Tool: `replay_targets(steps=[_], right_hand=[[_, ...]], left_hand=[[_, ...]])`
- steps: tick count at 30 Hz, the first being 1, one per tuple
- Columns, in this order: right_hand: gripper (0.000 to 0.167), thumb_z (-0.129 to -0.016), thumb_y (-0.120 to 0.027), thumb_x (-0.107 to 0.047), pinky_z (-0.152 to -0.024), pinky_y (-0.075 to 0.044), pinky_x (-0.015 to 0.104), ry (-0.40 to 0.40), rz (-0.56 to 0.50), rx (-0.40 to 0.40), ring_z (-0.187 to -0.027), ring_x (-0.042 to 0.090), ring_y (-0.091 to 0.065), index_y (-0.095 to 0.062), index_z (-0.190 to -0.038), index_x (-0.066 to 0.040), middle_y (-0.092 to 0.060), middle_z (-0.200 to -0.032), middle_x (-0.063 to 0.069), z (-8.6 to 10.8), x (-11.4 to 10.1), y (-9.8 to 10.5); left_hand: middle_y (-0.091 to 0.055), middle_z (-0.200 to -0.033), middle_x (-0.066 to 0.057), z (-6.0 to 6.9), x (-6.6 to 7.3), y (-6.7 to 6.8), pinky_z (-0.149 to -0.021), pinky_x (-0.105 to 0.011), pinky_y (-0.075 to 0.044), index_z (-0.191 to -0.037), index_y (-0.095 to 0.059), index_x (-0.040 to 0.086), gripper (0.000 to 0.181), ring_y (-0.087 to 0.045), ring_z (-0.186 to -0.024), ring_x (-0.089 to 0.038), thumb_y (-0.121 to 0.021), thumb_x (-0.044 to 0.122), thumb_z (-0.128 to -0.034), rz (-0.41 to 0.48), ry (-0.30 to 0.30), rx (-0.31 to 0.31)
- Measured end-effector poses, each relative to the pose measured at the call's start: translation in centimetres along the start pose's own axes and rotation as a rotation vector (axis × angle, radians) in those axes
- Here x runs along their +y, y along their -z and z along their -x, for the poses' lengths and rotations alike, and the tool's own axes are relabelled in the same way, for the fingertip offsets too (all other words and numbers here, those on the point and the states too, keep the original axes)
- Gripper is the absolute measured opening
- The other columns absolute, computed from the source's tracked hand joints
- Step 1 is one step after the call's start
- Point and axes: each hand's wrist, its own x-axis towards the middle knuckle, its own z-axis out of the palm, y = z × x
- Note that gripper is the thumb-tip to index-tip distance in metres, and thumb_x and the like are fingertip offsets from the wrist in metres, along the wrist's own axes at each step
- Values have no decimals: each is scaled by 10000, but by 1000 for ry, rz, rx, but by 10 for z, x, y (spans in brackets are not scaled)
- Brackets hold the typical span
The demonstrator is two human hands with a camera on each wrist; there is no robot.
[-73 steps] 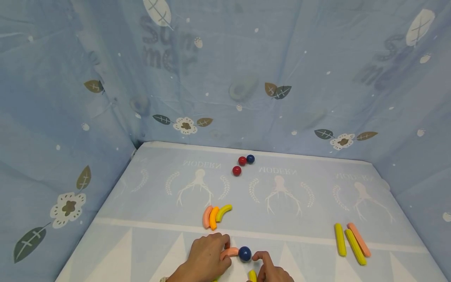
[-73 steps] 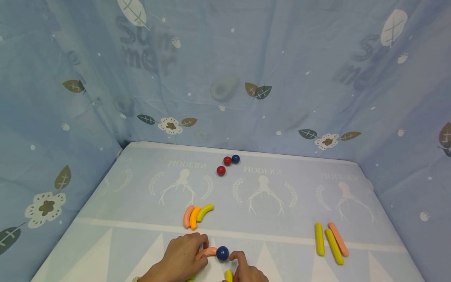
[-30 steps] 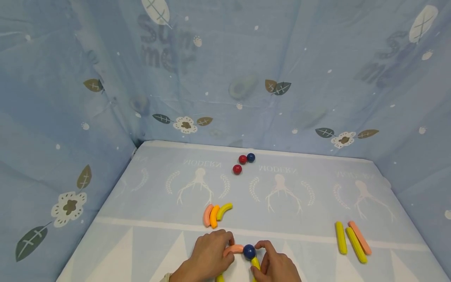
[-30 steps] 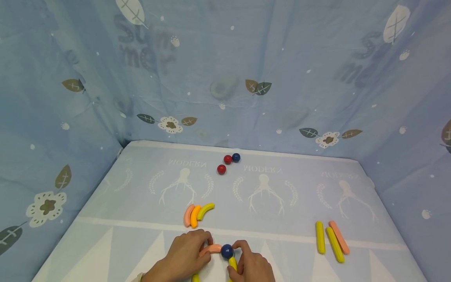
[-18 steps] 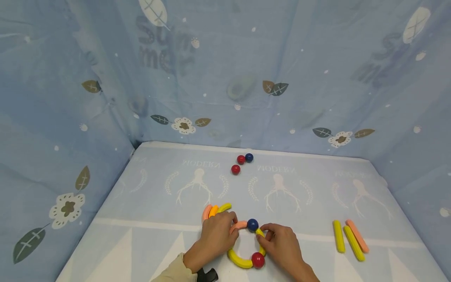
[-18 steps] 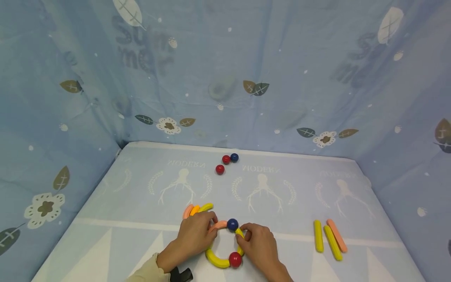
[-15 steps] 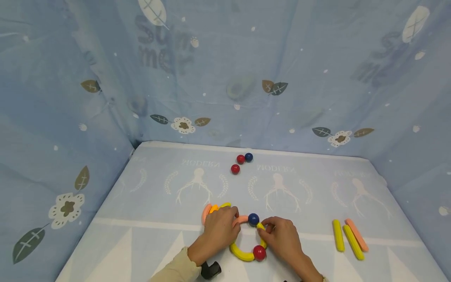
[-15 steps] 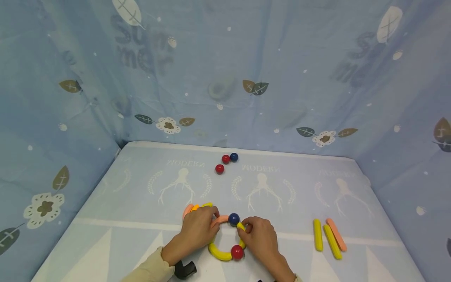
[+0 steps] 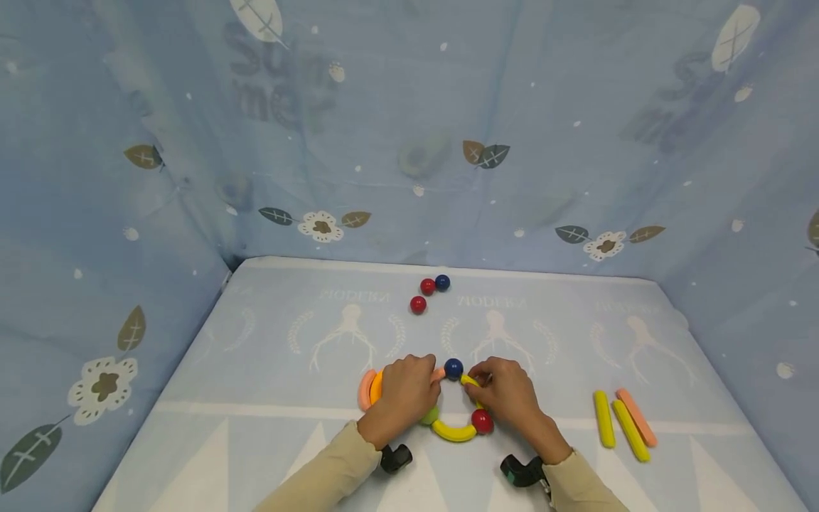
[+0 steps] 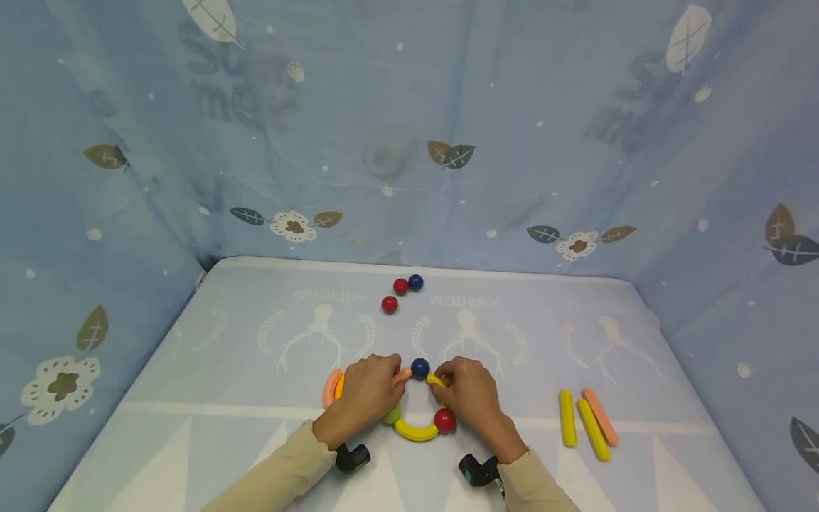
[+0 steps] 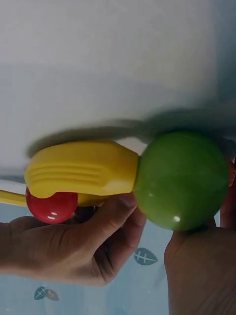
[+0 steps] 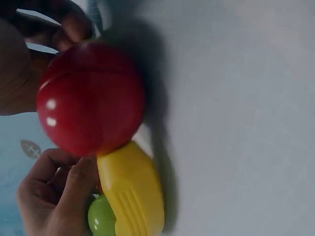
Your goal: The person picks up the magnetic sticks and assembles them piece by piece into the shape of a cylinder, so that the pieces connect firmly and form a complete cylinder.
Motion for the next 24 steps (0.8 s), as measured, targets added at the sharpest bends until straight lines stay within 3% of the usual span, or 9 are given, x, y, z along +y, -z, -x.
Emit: replay_targets(steps=[5, 14, 24], right_hand=[[173, -741, -870, -190, -466, -399, 246, -28, 4, -57, -539, 71, -463, -726, -822, -139, -542, -678, -97, -3, -1, 1], [192, -755, -857, -193, -486, -406, 259, -59, 37, -29, -557, 80, -465, -718, -866, -121, -556, -698, -78, -1, 2, 0], [203, -754, -859, -190, -481, -396, 253, -70, -16, 4, -533, 69, -467, -721, -880, -110, -553, -678, -98, 12, 1, 0]], left_hand=[[-467, -590, 22, -1, 1, 1, -416, -286, -350, -783, -573, 142, 197, -463, -476, -168, -733, 231, -855, -4, -17, 2], [-453, -589, 41, 2, 1, 3, -424, -281, -348, -804, -580, 155, 179, -441, -477, -146, -721, 245, -868, 3, -3, -49], [-456, -596, 64, 9, -3, 4, -447, -268, -355, -821, -587, 145, 198, -435, -481, -119, -735, 269, -865, 103, 1, -81]])
